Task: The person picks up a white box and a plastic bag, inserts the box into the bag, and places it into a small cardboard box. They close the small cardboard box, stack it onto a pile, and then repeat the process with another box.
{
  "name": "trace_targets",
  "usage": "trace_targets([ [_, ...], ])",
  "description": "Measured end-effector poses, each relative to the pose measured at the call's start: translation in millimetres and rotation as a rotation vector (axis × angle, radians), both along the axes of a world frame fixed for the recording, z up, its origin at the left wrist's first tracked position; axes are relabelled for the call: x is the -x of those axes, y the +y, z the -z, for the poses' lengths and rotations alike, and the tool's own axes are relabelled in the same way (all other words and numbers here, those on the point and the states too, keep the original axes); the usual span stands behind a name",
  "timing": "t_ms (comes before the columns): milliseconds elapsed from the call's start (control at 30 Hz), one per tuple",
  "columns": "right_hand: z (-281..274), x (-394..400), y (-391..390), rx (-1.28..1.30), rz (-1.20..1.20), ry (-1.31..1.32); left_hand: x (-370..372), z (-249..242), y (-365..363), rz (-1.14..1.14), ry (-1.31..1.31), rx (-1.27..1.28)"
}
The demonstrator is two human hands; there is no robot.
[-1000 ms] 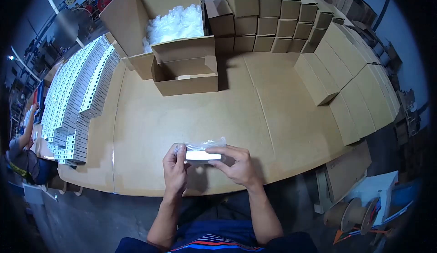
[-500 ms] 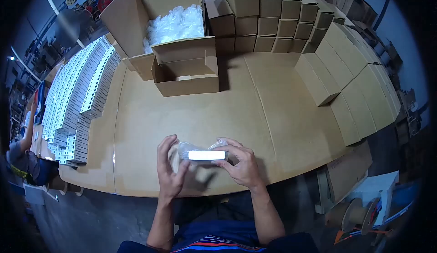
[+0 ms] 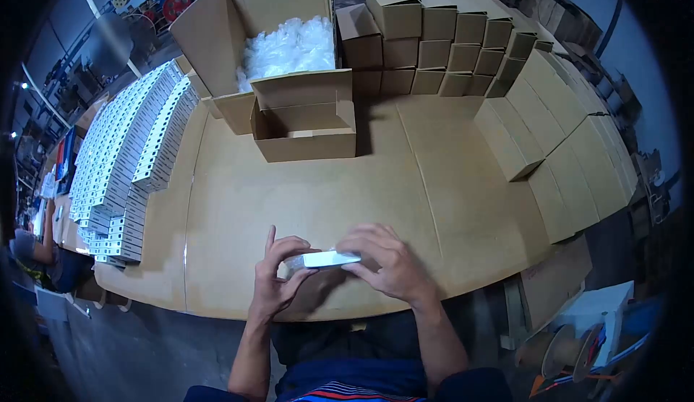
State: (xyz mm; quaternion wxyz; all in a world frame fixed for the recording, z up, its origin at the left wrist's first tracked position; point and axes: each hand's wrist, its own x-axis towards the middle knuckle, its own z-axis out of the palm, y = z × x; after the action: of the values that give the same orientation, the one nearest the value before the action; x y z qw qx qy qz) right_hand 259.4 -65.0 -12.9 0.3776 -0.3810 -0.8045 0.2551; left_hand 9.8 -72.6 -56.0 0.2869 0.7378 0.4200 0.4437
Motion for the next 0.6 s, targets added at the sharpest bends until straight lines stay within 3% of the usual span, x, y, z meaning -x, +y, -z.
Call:
trace_targets([
  [133, -15, 6, 18, -0.085, -0.192, -0.22, 13, -4, 17, 0.041, -0.028, -0.009],
  [200, -20, 13, 39, -0.161, -0.2, -0.156, 25, -6, 28, 0.035, -0.062, 0.135],
  [267, -20, 18, 64, -0.143, -0.157, -0.043, 33, -18, 52, -0.058, -0.173, 0.036],
  [333, -18, 39, 91, -0.094, 0.082, 0.228, 46, -20, 88, -0.265, -0.007, 0.018],
  [400, -6, 70, 125, -0.155, 0.257, 0.458, 49, -15, 124, -0.451, 0.244, -0.197],
  [500, -10, 114, 155, -0.287, 0.449, 0.415, 43, -1, 165, -0.5, 0.396, -0.331],
  [600, 4, 128, 185, -0.421, 0.568, 0.35, 41, 14, 188, -0.468, 0.357, -0.226],
])
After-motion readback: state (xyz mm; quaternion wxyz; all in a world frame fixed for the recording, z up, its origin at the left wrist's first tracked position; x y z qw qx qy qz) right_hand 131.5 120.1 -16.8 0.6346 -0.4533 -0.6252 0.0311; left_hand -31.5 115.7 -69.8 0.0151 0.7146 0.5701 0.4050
